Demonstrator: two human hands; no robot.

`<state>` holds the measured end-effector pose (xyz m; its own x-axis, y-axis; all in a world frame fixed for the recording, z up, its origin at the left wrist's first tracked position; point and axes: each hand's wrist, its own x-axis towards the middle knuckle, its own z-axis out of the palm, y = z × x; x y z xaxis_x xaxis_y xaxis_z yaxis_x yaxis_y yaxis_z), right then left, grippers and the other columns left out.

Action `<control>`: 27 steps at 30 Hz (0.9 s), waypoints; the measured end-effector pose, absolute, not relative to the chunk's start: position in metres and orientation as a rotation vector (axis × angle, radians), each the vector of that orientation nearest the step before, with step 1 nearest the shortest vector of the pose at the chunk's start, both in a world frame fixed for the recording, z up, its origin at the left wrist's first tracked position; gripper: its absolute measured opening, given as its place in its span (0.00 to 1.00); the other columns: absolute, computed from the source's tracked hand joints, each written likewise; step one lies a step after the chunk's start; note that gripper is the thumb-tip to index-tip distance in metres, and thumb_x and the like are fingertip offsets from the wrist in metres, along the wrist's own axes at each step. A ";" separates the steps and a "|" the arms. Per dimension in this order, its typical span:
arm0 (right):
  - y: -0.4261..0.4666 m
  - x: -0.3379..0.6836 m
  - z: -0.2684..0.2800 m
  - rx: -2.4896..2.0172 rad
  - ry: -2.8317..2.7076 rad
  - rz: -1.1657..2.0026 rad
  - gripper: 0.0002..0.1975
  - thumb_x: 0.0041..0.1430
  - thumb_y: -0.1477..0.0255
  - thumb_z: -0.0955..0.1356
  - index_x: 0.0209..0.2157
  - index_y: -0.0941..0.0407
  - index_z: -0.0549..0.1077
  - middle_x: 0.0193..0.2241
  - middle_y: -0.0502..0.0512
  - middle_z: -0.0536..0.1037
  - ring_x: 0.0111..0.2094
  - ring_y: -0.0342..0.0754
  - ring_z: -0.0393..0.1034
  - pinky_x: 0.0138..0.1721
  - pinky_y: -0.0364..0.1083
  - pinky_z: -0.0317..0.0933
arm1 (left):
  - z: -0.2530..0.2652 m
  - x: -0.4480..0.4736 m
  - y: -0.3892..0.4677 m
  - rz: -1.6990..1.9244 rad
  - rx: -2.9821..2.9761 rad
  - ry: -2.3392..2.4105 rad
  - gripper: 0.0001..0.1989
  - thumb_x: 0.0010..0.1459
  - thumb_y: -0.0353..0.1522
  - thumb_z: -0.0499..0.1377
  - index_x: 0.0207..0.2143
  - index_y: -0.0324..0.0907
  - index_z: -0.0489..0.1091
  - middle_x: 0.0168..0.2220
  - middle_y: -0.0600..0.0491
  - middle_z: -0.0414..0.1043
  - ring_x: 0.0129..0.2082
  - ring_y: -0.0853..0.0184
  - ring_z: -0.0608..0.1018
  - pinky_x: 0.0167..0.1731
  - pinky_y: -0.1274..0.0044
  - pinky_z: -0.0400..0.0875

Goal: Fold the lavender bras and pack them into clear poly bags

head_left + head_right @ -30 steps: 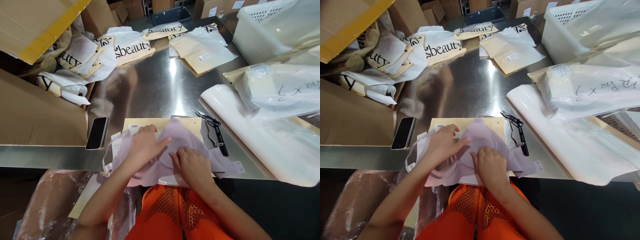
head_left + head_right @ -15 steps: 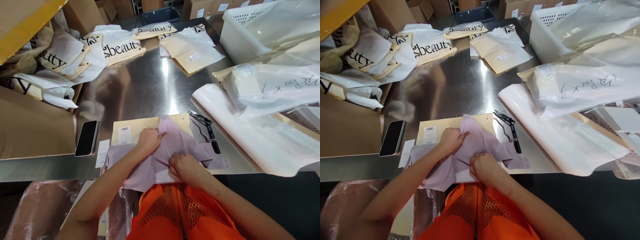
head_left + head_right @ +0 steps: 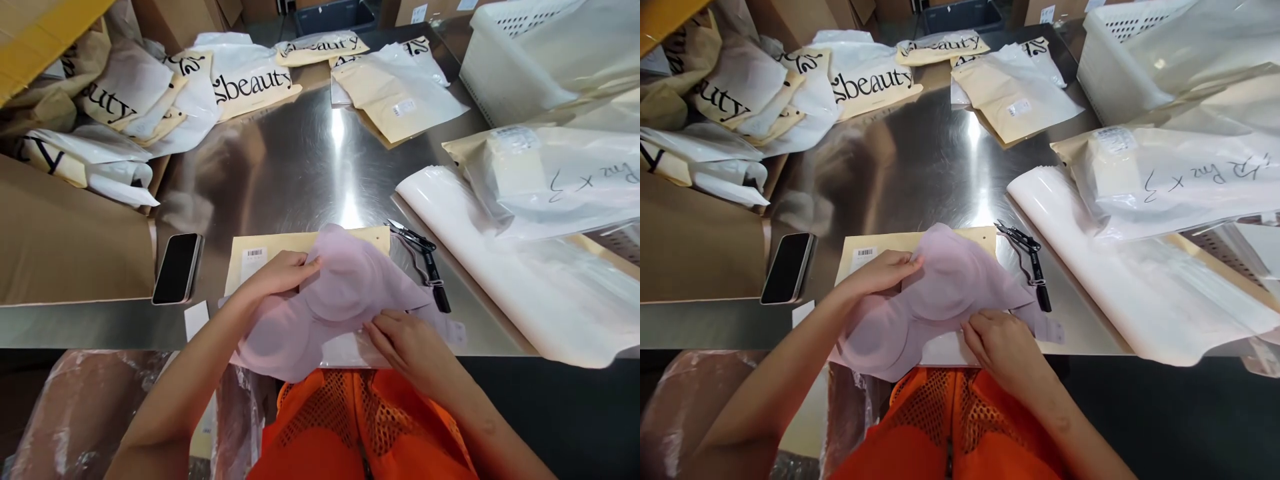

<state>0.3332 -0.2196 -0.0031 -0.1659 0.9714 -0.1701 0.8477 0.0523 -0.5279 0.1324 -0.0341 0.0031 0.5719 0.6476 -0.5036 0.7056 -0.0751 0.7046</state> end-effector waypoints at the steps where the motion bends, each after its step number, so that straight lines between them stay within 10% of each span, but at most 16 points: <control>1: -0.218 0.333 -0.003 -1.860 -2.104 0.757 0.20 0.71 0.69 0.56 0.27 0.58 0.70 0.25 0.52 0.71 0.26 0.44 0.66 0.29 0.44 0.51 | 0.004 0.130 -0.035 -0.099 1.756 1.125 0.29 0.57 0.57 0.51 0.21 0.42 0.61 0.19 0.56 0.61 0.21 0.67 0.67 0.21 0.77 0.56; 16: -0.149 0.279 -0.006 -2.064 -2.472 0.475 0.15 0.68 0.67 0.61 0.41 0.61 0.74 0.36 0.65 0.76 0.40 0.56 0.71 0.36 0.50 0.58 | -0.003 0.142 -0.048 -0.148 1.917 1.105 0.20 0.56 0.44 0.57 0.18 0.42 0.62 0.16 0.57 0.60 0.20 0.68 0.66 0.21 0.76 0.53; 20: -0.153 0.275 -0.012 -1.889 -2.635 0.495 0.10 0.62 0.80 0.61 0.38 0.62 0.74 0.34 0.64 0.77 0.37 0.55 0.72 0.35 0.50 0.59 | -0.008 0.151 -0.050 -0.144 2.237 1.236 0.19 0.62 0.39 0.54 0.20 0.42 0.67 0.19 0.53 0.65 0.24 0.64 0.70 0.26 0.74 0.55; 27: -0.206 0.300 -0.003 -1.736 -2.335 0.690 0.17 0.70 0.70 0.57 0.31 0.55 0.71 0.29 0.55 0.75 0.31 0.50 0.70 0.32 0.49 0.60 | -0.003 0.151 -0.044 -0.029 2.285 1.206 0.19 0.64 0.43 0.51 0.33 0.41 0.74 0.31 0.47 0.75 0.33 0.58 0.75 0.33 0.72 0.63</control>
